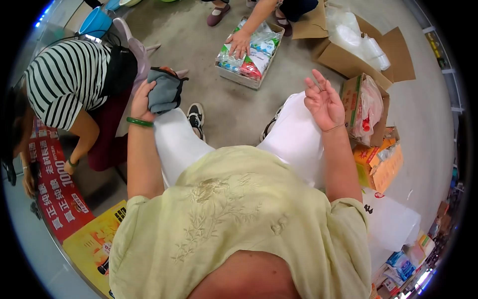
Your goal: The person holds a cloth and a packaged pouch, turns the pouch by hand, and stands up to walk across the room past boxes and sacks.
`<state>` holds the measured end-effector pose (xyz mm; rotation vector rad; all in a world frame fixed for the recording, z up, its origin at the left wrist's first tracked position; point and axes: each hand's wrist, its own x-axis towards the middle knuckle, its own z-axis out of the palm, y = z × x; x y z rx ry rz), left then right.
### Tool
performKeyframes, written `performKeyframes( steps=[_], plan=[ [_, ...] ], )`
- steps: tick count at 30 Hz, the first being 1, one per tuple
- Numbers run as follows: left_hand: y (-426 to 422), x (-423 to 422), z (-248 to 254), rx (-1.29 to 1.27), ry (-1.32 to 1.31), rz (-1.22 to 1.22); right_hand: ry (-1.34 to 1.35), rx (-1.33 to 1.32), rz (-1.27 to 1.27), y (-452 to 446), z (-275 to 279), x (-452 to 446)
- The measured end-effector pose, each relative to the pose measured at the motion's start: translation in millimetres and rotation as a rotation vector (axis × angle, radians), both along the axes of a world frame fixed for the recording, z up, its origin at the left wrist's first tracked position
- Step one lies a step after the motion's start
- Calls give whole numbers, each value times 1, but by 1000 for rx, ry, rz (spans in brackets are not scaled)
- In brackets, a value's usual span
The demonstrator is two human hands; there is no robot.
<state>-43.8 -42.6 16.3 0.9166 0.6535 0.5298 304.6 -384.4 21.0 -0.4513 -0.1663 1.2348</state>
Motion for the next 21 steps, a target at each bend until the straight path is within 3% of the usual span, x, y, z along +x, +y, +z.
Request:
performKeyframes(
  steps=[21],
  plan=[
    [2, -7, -2, -2, 8, 38, 0, -70, -40, 1, 7, -5]
  ],
)
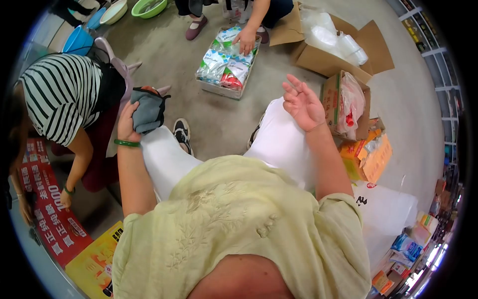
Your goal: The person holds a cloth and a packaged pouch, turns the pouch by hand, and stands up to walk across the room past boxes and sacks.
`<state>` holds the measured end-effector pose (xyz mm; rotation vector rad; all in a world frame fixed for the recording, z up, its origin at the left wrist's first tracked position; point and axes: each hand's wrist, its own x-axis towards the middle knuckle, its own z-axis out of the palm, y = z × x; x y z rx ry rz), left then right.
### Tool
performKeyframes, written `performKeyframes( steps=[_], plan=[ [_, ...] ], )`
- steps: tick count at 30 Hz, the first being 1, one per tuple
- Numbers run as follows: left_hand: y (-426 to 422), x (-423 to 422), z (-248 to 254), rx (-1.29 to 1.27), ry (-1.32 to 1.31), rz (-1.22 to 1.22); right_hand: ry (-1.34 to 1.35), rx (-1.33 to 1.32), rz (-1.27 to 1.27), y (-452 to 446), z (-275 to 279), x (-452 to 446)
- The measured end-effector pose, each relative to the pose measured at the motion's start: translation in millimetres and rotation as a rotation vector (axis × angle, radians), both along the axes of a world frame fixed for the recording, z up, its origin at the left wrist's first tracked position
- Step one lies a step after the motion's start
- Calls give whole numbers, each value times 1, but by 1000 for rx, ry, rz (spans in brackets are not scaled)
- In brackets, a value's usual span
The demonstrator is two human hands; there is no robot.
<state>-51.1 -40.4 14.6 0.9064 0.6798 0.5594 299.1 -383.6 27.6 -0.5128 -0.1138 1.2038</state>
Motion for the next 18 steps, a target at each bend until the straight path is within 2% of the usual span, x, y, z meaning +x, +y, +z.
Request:
performKeyframes(
  steps=[10, 18],
  plan=[
    [-13, 3, 24, -50, 53, -25, -17, 51, 5, -2, 1, -1],
    [4, -9, 10, -158, -9, -86, -50, 116, 24, -2, -5, 2]
  ],
)
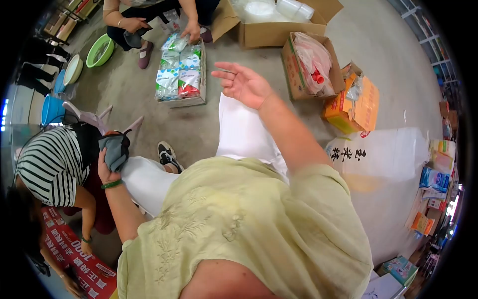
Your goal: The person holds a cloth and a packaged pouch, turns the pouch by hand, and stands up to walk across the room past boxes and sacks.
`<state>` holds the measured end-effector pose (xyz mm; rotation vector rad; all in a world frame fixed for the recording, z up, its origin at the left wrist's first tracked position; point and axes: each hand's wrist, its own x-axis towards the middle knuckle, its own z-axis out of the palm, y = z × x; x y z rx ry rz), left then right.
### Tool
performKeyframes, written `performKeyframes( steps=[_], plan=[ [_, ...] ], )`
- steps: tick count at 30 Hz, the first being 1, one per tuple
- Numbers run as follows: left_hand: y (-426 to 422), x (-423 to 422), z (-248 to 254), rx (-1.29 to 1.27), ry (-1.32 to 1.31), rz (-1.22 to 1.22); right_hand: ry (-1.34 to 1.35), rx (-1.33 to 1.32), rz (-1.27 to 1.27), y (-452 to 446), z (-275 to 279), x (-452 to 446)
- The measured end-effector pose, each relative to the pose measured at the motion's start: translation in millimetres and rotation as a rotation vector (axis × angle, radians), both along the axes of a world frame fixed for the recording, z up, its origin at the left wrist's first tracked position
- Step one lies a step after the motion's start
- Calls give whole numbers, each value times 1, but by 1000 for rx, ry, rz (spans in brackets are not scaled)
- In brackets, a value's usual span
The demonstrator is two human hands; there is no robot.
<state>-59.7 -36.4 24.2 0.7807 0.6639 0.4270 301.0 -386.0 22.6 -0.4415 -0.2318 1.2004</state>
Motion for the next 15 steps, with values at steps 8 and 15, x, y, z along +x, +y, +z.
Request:
performKeyframes(
  steps=[8, 15],
  plan=[
    [6, 3, -7, 7, -28, -51, 23, 25, 7, -4, 0, 1],
    [-2, 12, -4, 22, 70, 98, 42, 27, 11, -3, -1, 1]
  ],
)
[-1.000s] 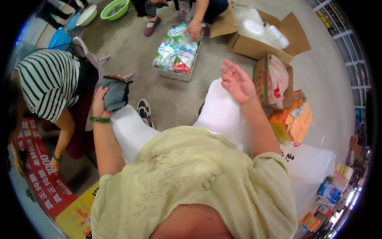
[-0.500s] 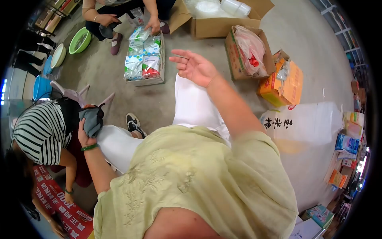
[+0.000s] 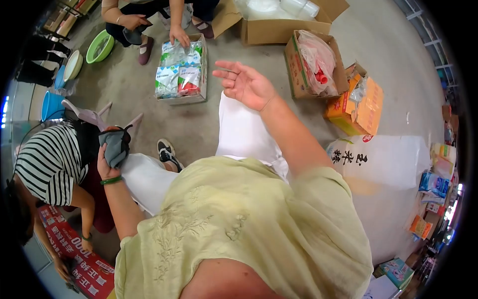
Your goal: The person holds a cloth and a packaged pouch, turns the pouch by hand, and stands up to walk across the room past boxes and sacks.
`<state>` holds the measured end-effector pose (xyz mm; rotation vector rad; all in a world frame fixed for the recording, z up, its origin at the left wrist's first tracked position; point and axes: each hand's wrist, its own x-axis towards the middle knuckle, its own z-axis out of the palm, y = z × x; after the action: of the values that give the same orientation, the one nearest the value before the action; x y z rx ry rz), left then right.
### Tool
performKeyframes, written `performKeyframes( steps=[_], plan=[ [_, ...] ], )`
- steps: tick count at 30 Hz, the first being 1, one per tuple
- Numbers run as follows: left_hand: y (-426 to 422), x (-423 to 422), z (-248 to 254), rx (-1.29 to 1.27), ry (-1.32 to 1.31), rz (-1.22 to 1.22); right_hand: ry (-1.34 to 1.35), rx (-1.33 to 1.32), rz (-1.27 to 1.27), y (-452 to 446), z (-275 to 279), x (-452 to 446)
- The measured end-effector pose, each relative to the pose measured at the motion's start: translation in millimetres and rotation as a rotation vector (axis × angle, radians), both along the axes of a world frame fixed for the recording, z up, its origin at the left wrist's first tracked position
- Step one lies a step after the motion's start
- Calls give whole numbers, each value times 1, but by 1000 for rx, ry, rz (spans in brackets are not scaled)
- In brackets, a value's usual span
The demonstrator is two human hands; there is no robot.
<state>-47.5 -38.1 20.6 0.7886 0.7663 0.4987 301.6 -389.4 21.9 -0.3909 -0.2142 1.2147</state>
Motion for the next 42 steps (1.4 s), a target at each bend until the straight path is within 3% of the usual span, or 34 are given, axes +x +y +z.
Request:
performKeyframes(
  steps=[5, 13, 42],
  plan=[
    [-8, 2, 10, -62, -62, -103, 40, 11, 13, 3, 2, -1],
    [-7, -2, 4, 36, -98, 50, 43, -31, 22, 7, 2, 1],
    [-2, -7, 3, -28, -96, 36, 33, -54, -9, 7, 3, 2]
  ],
)
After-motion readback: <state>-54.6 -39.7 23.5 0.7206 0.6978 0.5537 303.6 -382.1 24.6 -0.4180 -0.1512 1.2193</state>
